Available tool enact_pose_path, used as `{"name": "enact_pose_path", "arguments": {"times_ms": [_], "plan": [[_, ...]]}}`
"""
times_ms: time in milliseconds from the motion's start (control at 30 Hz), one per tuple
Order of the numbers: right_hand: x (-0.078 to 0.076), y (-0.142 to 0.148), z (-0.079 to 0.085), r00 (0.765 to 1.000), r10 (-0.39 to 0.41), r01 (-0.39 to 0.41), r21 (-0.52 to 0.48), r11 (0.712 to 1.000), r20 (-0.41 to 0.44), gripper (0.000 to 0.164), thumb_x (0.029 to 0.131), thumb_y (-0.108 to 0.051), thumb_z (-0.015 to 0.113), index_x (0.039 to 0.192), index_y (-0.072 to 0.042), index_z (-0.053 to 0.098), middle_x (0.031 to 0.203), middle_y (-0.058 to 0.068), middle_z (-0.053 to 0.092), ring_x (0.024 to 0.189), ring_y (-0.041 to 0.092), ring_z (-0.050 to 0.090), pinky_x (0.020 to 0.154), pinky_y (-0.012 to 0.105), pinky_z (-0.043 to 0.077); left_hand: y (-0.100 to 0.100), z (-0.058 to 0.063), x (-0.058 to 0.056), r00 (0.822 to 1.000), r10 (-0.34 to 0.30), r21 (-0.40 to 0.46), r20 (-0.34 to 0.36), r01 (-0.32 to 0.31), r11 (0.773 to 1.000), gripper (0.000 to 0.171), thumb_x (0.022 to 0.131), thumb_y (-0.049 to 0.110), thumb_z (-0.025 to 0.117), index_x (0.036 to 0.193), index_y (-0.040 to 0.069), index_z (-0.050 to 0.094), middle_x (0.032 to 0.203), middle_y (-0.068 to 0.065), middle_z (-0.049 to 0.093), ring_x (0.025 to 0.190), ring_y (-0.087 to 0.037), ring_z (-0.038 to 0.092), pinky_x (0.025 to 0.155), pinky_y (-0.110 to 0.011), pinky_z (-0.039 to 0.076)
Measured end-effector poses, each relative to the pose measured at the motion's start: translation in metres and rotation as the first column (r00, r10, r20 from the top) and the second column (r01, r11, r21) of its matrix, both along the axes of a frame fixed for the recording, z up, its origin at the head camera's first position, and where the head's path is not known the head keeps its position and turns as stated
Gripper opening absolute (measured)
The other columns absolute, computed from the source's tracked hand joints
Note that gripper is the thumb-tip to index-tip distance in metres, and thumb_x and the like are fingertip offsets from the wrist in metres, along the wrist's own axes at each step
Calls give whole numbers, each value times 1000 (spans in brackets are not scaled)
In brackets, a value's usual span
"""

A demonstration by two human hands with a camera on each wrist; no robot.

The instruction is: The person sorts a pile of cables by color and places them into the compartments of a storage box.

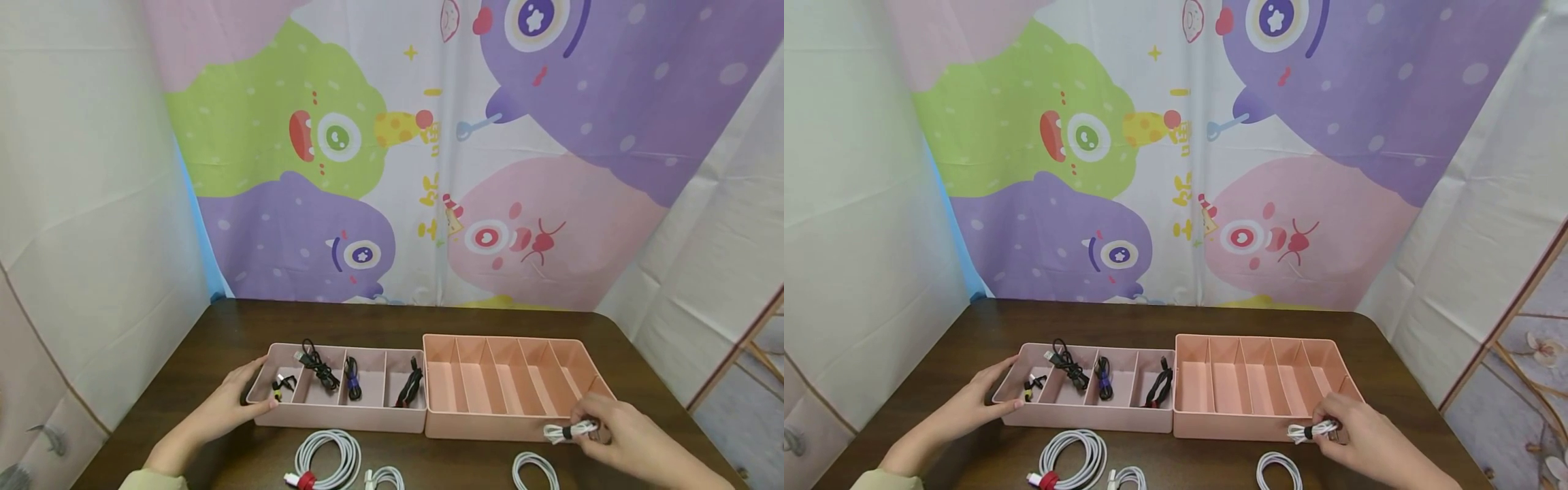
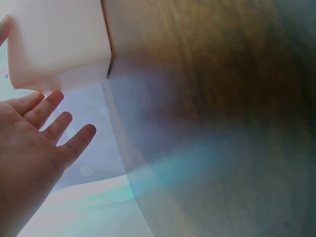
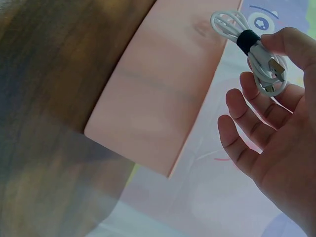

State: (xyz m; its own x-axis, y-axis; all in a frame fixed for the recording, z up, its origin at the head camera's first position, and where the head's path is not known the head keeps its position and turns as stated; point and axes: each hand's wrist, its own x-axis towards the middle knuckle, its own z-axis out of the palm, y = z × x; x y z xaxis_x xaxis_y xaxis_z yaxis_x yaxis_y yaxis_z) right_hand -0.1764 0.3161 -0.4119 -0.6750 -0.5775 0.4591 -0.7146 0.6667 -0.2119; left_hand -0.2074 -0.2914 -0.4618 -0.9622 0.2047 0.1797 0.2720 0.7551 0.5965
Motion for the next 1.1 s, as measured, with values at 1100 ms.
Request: {"name": "enact_pose_path", "arguments": {"times_ms": [1100], "plan": [[-26,-37,51,991,-12,14,13,1000,-130,36,65,-10,80,81,-29,54,77,-24,47,67,-6,42,56,15,37,1,2,-7,999,-10,15,31,10,1000,96,77,42,75,146,-2,26,144,-29,32,131,-49,26,94,-69,31]]}}
